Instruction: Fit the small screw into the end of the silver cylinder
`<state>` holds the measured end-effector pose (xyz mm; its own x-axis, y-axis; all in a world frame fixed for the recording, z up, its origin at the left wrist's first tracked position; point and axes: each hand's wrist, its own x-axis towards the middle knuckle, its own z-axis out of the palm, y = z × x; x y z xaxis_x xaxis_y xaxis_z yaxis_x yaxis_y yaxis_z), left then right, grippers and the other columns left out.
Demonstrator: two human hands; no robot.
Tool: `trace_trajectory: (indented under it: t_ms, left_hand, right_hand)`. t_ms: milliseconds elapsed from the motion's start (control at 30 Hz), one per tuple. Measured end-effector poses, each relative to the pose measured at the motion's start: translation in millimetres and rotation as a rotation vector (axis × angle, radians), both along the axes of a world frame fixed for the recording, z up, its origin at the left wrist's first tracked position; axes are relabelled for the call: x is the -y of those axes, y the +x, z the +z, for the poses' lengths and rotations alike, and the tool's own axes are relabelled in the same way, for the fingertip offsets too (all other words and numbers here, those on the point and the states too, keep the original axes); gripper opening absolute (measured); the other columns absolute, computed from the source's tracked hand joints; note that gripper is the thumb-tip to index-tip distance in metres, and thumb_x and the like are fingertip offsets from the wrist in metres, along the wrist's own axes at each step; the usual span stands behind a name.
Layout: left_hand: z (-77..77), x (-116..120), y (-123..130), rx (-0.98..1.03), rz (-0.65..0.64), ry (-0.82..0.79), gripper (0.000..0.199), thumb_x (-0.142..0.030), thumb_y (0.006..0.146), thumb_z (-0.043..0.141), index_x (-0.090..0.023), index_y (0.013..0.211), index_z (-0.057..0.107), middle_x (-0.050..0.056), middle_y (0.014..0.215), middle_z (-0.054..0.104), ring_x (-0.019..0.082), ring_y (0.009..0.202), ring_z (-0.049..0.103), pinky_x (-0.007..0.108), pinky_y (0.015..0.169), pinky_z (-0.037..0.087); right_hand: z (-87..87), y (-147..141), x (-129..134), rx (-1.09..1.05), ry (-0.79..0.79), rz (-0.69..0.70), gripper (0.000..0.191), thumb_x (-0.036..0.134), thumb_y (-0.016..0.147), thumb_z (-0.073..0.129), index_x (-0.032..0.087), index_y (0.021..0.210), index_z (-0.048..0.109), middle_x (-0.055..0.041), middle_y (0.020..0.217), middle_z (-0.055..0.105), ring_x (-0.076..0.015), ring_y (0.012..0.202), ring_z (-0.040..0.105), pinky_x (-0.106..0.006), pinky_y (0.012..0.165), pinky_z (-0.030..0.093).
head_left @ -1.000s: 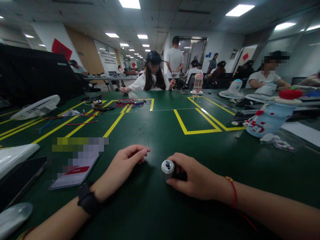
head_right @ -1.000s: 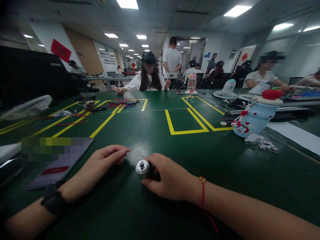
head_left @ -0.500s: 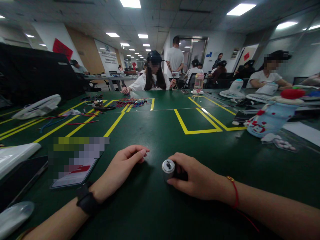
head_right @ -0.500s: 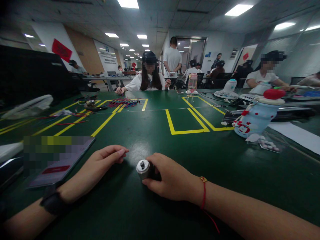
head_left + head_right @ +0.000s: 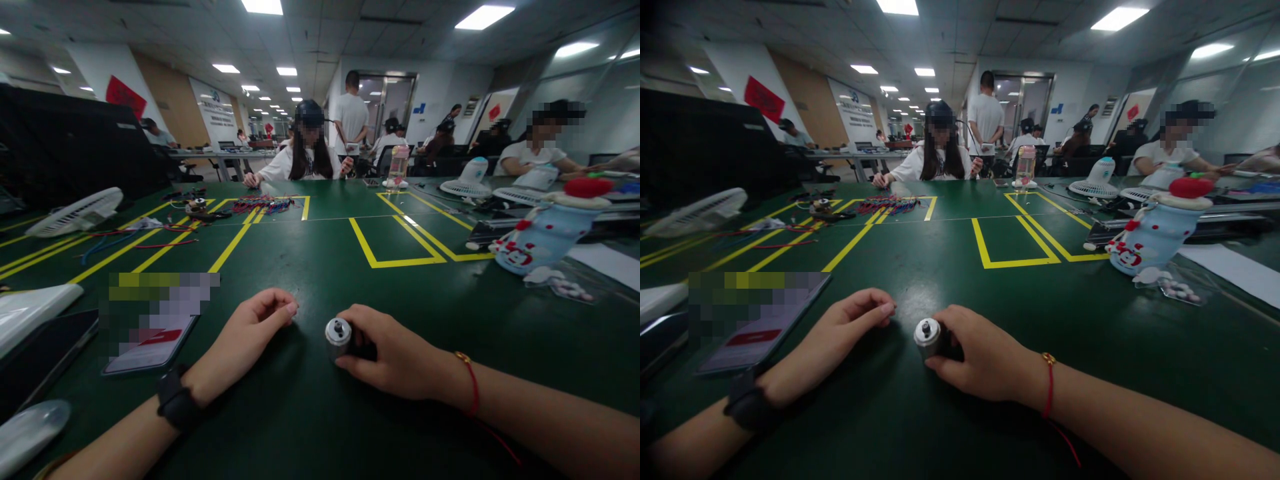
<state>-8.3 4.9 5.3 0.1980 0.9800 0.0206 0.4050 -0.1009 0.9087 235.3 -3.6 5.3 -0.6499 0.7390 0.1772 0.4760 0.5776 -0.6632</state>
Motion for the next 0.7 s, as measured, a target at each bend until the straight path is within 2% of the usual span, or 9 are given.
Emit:
trace_trajectory:
  t_ms: [167,400,567,700]
  left_hand:
    - [-3.5,-0.5,-0.4,0.026,-0.016,0.012,0.017,-0.037,0.091,0.052,-0.02,0.091,0.054,-0.003,0.077,0.055,0.014,0.071,0.053,0.025,0.066,0.042]
    - [-6.4,0.2,2.6,-0.041,-0.061,0.05,0.017,-0.036,0.092,0.051,-0.02,0.088,0.052,-0.003,0.076,0.053,0.014,0.068,0.05,0.025,0.061,0.041]
    - [5.0,7.7,11.4,-0.165,-0.149,0.228,0.007,-0.026,0.093,0.051,-0.022,0.095,0.056,0.0,0.089,0.059,0.017,0.081,0.056,0.029,0.073,0.045]
    - [19.4,12.6,20.5,-0.23,-0.223,0.383,0.014,-0.021,0.095,0.05,-0.026,0.104,0.059,0.0,0.097,0.06,0.016,0.089,0.056,0.03,0.08,0.045]
  right_hand:
    - [-0.3,-0.2,-0.3,0.006,0.001,0.004,0.029,0.023,0.079,0.067,0.019,0.106,0.056,-0.0034,0.094,0.057,-0.0154,0.077,0.051,-0.029,0.067,0.043]
    - [-0.6,-1.2,-0.4,0.011,0.003,0.004,0.029,0.023,0.079,0.067,0.019,0.106,0.056,-0.0023,0.094,0.057,-0.0151,0.077,0.051,-0.028,0.068,0.042]
    - [-1.5,-1.3,-1.2,-0.001,0.011,0.003,0.029,0.02,0.079,0.066,0.019,0.106,0.055,-0.002,0.094,0.056,-0.0151,0.078,0.051,-0.028,0.068,0.042]
    - [-3.2,-0.7,-1.0,-0.011,0.014,0.015,0.029,0.02,0.078,0.066,0.019,0.105,0.054,-0.0017,0.094,0.056,-0.0146,0.077,0.051,-0.027,0.068,0.041]
